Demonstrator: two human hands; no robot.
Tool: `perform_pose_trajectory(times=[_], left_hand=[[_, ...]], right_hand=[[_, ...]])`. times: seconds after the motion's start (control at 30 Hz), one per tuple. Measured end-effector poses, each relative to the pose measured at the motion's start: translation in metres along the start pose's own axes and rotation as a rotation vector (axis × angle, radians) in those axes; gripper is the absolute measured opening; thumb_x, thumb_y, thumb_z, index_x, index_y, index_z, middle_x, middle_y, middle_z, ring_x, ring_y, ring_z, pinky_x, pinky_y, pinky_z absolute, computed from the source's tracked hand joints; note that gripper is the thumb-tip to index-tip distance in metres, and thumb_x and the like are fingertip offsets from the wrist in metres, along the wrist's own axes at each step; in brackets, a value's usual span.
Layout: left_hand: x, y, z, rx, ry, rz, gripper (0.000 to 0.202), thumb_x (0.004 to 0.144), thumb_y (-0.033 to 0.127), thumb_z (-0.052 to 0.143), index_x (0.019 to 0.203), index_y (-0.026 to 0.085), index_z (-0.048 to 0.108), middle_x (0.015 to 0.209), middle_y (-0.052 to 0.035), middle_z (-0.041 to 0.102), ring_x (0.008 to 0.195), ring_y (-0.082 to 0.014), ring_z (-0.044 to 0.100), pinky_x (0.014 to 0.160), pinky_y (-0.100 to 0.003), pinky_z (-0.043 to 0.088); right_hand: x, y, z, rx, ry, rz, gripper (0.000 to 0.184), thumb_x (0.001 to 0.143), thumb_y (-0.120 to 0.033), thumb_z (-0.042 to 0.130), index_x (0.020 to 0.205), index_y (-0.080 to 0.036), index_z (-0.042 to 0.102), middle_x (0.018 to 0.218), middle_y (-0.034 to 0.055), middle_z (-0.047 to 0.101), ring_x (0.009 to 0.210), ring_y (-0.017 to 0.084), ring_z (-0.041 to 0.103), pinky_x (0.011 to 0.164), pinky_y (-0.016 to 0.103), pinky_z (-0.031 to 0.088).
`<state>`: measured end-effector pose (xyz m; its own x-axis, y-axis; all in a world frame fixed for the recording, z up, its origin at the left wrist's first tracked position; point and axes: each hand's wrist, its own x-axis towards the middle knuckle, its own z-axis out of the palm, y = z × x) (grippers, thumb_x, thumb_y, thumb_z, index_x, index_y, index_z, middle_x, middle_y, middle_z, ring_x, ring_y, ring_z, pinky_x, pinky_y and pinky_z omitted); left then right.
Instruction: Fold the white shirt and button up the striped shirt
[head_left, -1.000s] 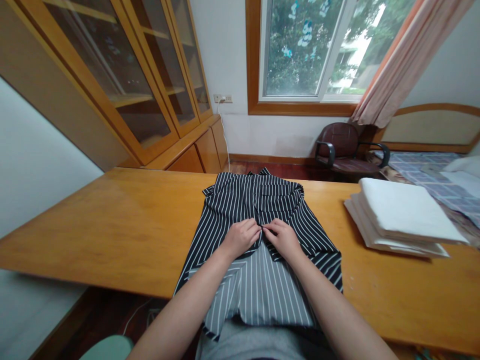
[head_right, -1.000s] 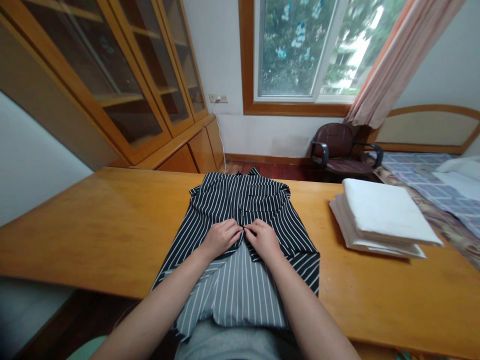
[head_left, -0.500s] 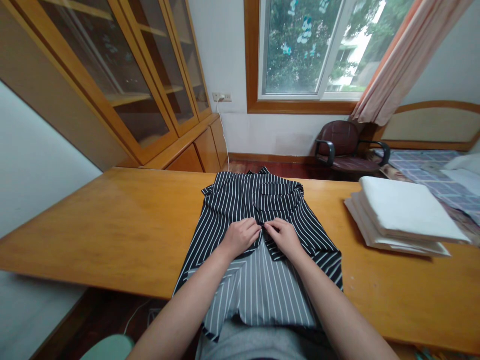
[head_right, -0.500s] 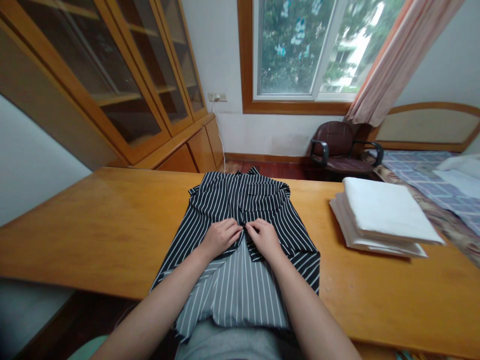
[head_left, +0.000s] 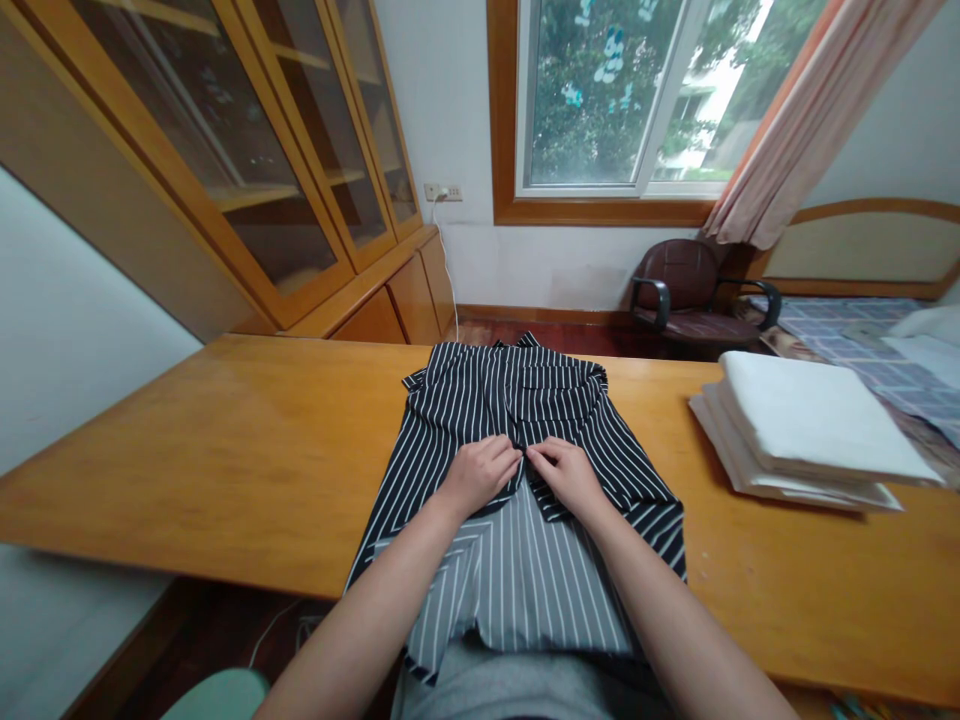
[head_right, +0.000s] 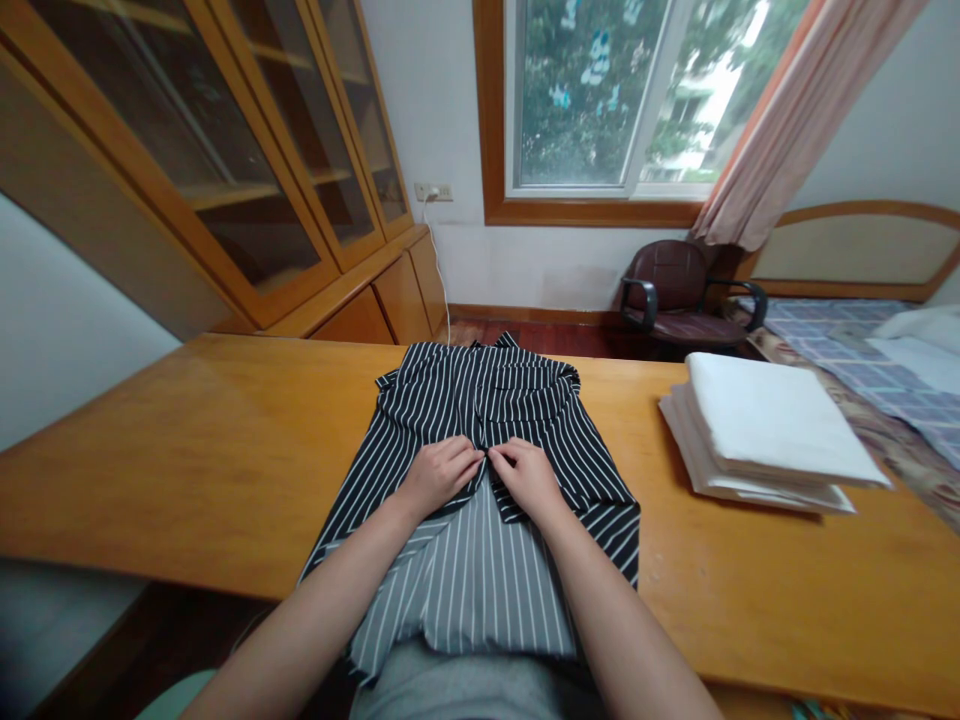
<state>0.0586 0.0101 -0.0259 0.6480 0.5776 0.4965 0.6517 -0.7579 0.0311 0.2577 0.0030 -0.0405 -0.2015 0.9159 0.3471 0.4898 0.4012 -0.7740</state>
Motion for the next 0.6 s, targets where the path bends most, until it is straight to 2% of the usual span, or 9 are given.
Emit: perform_pose_trajectory(times=[0.6], left_hand=[[0.0005,-0.0003,0.0007,-0.079,-0.015,-0.052,0.022,0.1,0.028,0.045,0.091,0.019,0.062,0.088,-0.0039,0.062,0.083,-0.0163,0.061,0.074,-0.029,0.048]], right_hand=[[0.001,-0.0008,-0.0017,0.009,-0.036,-0.004,0.024,0.095,-0.028,0.055,0.091,-0.024,0.077,0.079,0.002,0.07,0.077,0.017,0.066,0.075,0.027,0.048]])
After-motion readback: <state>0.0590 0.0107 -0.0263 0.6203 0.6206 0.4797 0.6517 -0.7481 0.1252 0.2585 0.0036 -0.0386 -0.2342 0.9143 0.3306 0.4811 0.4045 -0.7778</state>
